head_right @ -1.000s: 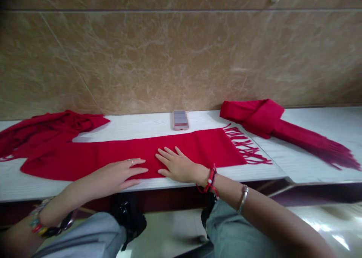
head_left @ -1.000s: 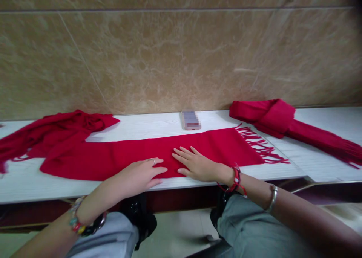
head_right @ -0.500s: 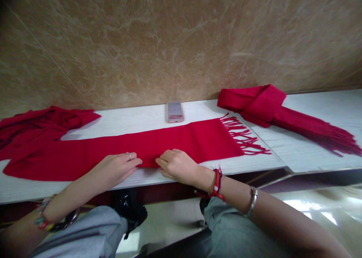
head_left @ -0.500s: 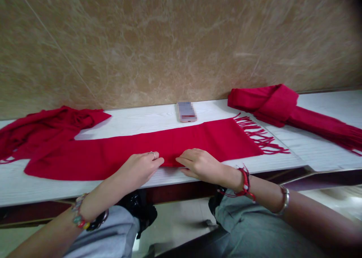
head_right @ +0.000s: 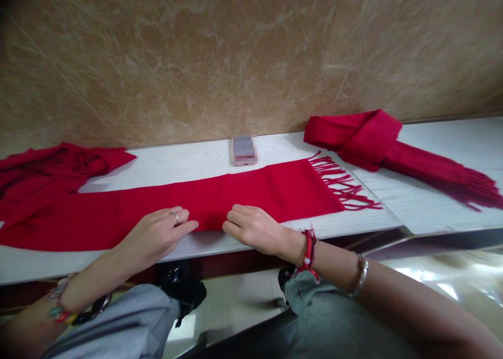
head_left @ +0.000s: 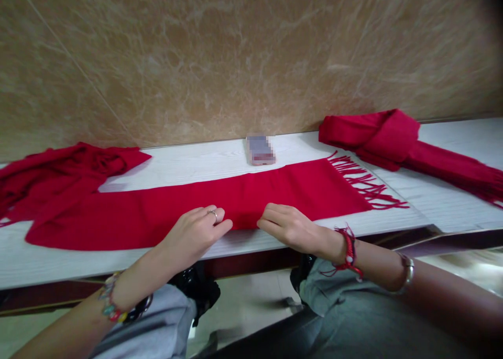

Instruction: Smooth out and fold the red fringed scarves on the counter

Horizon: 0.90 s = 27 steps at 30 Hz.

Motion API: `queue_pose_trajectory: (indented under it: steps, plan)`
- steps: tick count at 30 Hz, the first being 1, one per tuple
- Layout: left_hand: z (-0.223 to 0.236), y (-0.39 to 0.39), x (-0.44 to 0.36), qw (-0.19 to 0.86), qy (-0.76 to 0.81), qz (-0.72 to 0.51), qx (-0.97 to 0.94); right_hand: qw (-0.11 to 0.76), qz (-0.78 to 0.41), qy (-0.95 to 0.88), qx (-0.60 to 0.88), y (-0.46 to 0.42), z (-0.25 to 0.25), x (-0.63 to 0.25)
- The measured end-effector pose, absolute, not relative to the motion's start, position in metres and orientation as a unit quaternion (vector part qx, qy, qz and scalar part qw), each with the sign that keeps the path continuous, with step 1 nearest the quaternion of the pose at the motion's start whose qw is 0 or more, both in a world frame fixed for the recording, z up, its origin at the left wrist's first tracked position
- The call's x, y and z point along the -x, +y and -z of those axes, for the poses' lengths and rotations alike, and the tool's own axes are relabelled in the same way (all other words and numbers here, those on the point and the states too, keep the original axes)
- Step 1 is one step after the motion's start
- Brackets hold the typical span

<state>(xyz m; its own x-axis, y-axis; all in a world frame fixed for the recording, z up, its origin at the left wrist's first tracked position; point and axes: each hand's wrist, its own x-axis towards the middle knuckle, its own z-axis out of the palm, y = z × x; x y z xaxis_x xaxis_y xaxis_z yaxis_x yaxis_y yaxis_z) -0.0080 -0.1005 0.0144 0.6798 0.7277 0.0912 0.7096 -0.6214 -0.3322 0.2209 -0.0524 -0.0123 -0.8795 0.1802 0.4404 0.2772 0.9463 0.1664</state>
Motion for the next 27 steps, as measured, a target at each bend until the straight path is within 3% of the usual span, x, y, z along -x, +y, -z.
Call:
queue_pose_trajectory:
  steps: [5, 9, 13, 17, 23, 27]
  plan:
    - [-0.015, -0.103, 0.006, 0.078, -0.426, -0.051, 0.9, 0.171, 0.127, -0.973, 0.086, -0.05, 0.013, -0.221]
    - [-0.017, -0.105, 0.006, -0.041, -0.428, -0.072, 0.9, 0.149, 0.037, -0.983, 0.101, -0.047, 0.017, -0.225]
    - [-0.021, -0.1, 0.001, -0.085, -0.399, -0.019, 0.913, 0.153, -0.055, -0.981, 0.103, -0.047, 0.015, -0.229]
    - [-0.021, -0.092, -0.004, -0.088, -0.391, -0.027, 0.916, 0.149, -0.108, -0.978, 0.101, -0.049, 0.015, -0.231]
    - [-0.023, -0.09, -0.007, 0.022, -0.548, -0.11, 0.829, 0.163, -0.136, -0.971, 0.107, -0.048, 0.019, -0.232]
    - [-0.023, -0.087, -0.023, 0.004, -0.504, -0.085, 0.86, 0.163, -0.145, -0.97, 0.107, -0.047, 0.018, -0.231]
